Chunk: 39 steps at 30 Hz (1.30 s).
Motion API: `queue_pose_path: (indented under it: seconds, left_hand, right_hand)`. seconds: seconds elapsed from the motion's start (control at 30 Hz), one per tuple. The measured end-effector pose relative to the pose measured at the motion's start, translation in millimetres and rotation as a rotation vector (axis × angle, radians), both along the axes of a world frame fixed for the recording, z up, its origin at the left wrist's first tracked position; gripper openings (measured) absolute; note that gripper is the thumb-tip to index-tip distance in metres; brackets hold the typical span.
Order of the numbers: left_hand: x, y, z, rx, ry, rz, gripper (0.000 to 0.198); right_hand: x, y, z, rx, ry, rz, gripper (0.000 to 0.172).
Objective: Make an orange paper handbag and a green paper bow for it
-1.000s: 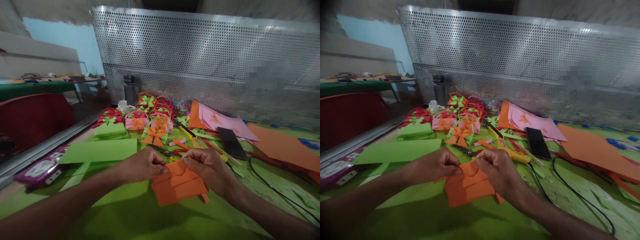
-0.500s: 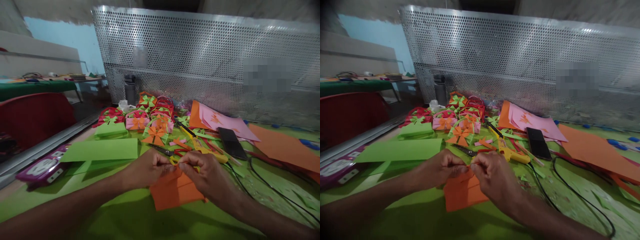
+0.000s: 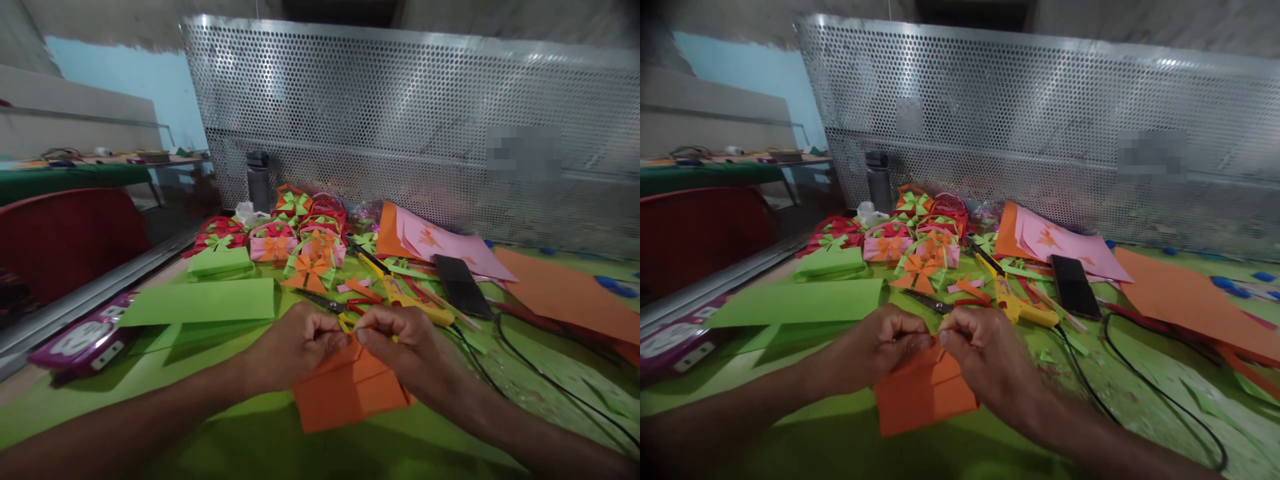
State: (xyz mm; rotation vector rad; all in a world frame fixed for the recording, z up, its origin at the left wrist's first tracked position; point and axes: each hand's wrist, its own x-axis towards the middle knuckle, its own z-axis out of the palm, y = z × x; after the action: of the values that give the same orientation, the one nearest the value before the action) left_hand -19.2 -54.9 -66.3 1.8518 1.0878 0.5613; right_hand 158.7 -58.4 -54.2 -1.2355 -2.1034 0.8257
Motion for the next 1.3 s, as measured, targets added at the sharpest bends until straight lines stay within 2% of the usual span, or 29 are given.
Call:
queue_pose_path:
  seconds: [0.23,0.4,0.6,0.7,0.87,1.0,1.13,1.3]
  left_hand:
    - [-2.0,-0.2,3.7,-0.074,0.037,-0.017,0.024]
    - [-1.3,-2.2,7.1,0.016,0.106,0.013,0.026]
    - [-2.5,-0.3,5.9,0.123,0.163,0.005,0.025]
    - [-4.0,0.0,4.7,0.128,0.187,0.004,0.026]
    - [-4.1,-3.0,5.5,0.127,0.247,0.003,0.027]
    - [-3.5,-4.0,6.4,0.153,0.255,-0.019,0.025]
    - [-3.9,-2.4,7.0,0.142,0.245,-0.038,0.027]
    - [-5.5,-1.0,8.4,0.117,0.255,-0.063,0.029]
  right_hand:
    - [3.9,2.2,-4.2,-0.025,-0.001,0.003,0.021]
    - [3.8,2.6,-6.6,-0.034,-0.034,0.009,0.022]
    - [4.8,3.5,-0.6,-0.035,-0.040,0.077,0.026]
    - [5.7,5.1,2.9,-0.044,-0.097,0.095,0.025]
    - [1.6,3.9,6.9,0.089,-0.279,0.019,0.017]
    - [0.0,2.2,9.9,0.157,-0.402,0.047,0.017]
    - [1.1,2.6,14.7,0.126,-0.469,0.058,0.017]
    - [2.8,3.0,17.9,0.116,-0.452,0.085,0.020]
